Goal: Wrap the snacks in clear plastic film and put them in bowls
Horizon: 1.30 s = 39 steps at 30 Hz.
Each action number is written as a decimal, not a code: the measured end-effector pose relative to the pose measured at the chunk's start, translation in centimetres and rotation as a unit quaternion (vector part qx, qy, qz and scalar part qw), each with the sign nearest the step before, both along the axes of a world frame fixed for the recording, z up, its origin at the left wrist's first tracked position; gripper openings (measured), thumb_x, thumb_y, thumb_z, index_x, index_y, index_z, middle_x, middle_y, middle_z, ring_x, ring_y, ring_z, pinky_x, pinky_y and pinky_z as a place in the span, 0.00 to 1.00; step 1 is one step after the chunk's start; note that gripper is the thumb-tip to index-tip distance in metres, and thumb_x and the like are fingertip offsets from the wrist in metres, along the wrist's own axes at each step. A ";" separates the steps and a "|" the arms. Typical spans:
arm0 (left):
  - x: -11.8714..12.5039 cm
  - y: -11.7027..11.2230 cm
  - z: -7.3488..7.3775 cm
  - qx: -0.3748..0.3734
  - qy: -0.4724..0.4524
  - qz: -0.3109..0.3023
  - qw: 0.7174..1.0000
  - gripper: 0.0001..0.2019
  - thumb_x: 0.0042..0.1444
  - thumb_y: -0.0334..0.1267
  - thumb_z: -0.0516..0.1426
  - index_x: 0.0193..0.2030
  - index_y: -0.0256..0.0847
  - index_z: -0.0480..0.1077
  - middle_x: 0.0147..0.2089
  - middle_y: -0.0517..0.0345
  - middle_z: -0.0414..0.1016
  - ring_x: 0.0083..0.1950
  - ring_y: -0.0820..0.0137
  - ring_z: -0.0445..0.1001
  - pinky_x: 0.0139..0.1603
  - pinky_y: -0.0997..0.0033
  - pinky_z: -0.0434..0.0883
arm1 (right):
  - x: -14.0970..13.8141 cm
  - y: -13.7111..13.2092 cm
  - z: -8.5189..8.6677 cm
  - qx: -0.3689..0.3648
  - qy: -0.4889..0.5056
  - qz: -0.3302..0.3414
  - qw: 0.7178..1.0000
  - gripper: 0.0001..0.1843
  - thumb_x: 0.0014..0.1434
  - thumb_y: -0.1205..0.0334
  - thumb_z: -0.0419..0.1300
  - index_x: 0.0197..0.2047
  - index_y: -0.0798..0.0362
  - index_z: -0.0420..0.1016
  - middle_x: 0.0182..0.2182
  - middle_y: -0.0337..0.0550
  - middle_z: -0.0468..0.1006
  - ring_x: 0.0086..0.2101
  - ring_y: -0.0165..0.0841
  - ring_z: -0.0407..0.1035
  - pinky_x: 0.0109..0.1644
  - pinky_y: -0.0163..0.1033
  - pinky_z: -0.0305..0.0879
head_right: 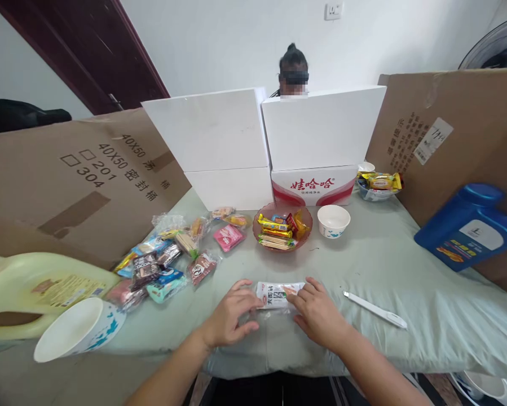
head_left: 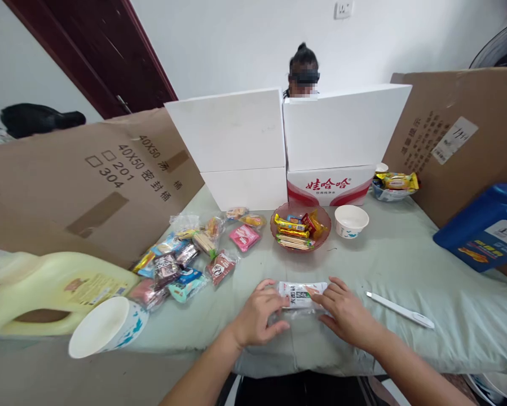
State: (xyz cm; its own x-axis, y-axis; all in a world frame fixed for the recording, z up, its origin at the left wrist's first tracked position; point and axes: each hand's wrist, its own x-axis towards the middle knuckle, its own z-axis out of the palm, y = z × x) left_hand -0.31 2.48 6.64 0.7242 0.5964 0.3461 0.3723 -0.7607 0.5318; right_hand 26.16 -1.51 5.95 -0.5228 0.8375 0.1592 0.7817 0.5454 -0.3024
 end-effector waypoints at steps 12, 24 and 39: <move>4.5 -4.9 -2.1 0.099 0.178 -0.015 0.979 0.06 0.60 0.29 0.52 0.40 0.40 0.70 0.39 0.55 0.74 0.43 0.64 0.71 0.43 0.65 0.69 | -0.7 -4.8 -0.8 -0.057 -0.163 -0.059 0.983 0.08 0.63 0.69 0.53 0.34 0.52 0.72 0.30 0.42 0.76 0.30 0.33 0.72 0.32 0.37 0.57; 4.7 2.3 -1.2 -0.044 0.235 0.147 0.960 0.34 0.47 0.50 0.66 0.60 0.40 0.65 0.55 0.46 0.69 0.57 0.53 0.66 0.58 0.53 0.65 | 0.8 -2.8 -2.7 0.002 -0.089 -0.179 0.980 0.41 0.35 0.53 0.76 0.52 0.54 0.69 0.53 0.56 0.71 0.53 0.53 0.65 0.53 0.52 0.63; 6.5 -0.5 -2.5 0.103 0.159 0.086 0.978 0.11 0.60 0.31 0.55 0.49 0.41 0.69 0.49 0.51 0.73 0.52 0.59 0.70 0.52 0.57 0.70 | -1.3 -0.8 -2.1 0.043 -0.016 -0.156 0.987 0.08 0.65 0.65 0.51 0.45 0.52 0.70 0.39 0.45 0.75 0.34 0.36 0.72 0.37 0.39 0.67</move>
State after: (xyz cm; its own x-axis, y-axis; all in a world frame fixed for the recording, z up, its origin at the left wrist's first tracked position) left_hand 6.16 2.00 4.11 0.7098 0.6601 0.2458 0.6258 -0.7512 0.2101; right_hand 24.90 -2.33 3.83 -0.2480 0.9427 0.2234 0.9239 0.2995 -0.2381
